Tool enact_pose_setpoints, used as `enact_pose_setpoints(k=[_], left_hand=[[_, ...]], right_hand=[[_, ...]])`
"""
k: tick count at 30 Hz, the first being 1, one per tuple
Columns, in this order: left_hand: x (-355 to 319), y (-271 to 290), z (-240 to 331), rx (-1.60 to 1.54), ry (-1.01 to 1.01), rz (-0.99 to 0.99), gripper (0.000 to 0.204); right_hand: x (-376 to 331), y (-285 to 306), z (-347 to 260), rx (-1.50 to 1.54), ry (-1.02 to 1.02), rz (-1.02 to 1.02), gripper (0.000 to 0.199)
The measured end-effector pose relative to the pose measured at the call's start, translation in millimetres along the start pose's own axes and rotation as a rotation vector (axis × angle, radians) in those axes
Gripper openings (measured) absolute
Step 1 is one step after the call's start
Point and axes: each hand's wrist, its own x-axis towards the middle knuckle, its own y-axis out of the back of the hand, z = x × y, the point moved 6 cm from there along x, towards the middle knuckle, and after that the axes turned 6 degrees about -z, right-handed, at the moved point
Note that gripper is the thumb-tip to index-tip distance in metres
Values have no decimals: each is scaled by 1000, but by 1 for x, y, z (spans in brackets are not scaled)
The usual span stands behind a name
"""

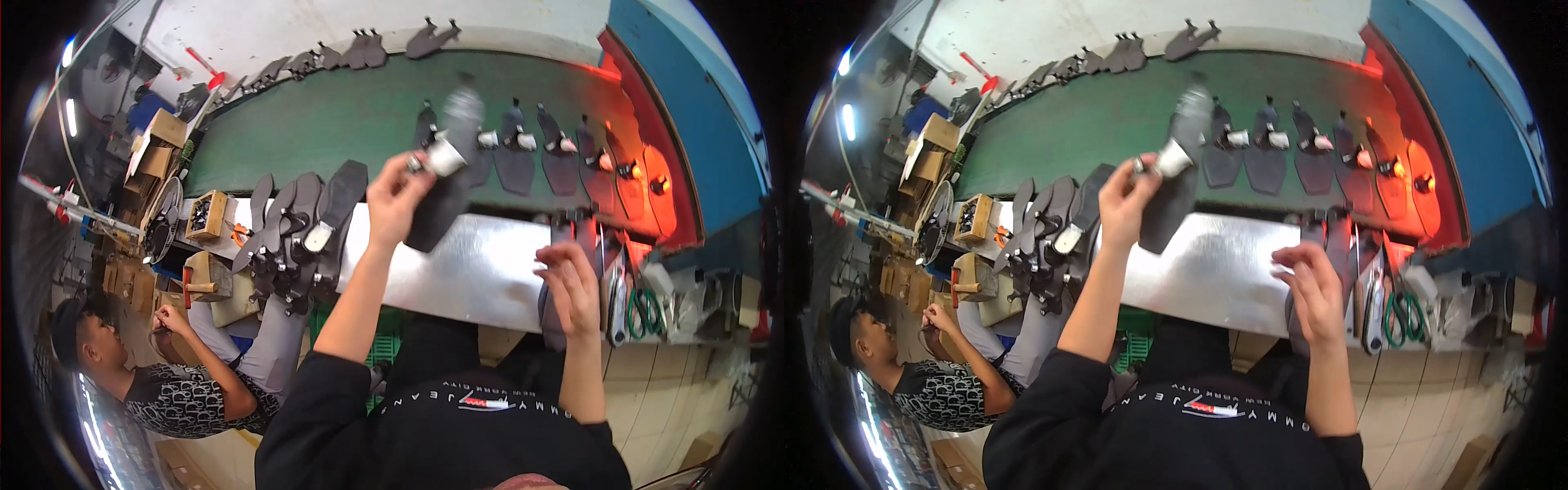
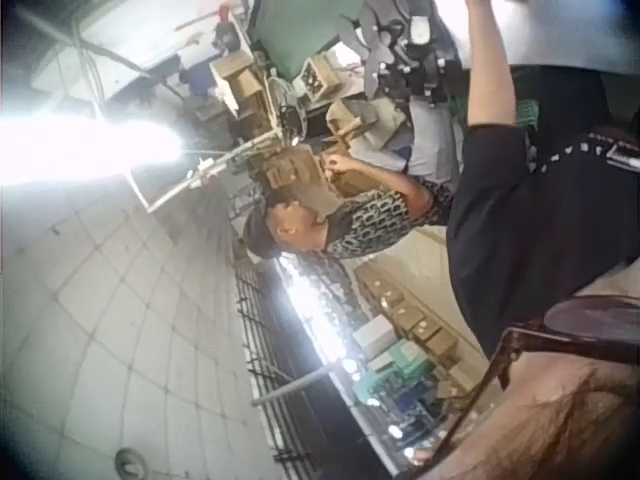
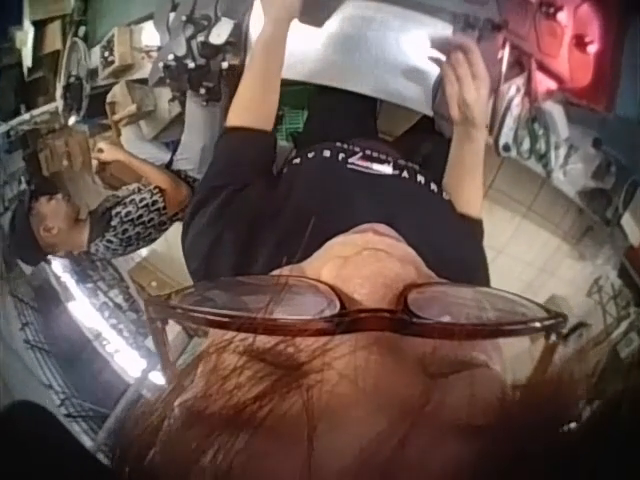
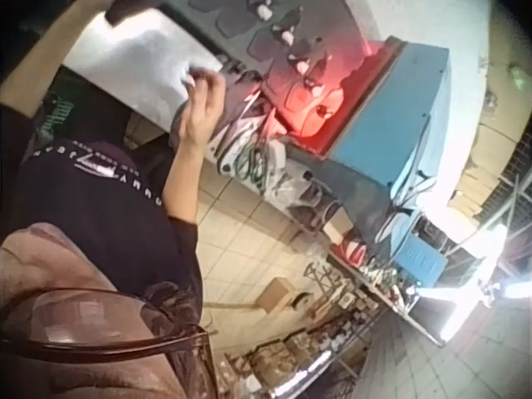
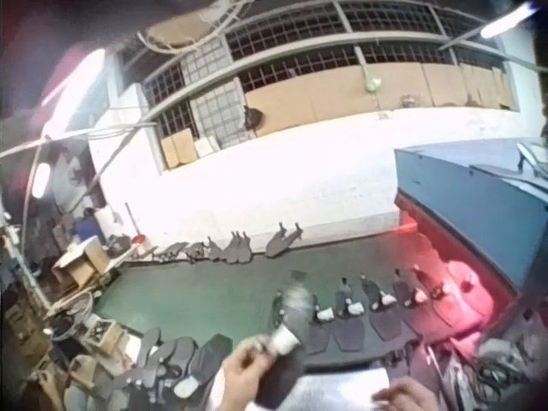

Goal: Manually assemble shoe soles by attaching components and applying adhesive strips.

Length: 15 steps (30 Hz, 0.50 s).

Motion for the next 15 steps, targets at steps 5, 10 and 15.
enact_pose_setpoints(k=[5, 10, 15], left_hand=[[-121, -61, 23, -279, 89, -480, 23], [-147, -60, 2, -474, 208, -381, 27], [-163, -53, -8, -554, 378, -325, 33]], right_hand=[[14, -66, 2, 127, -25, -247, 74], [-4, -64, -9, 329, 22, -178, 42], [-40, -51, -2, -245, -55, -214, 38]])
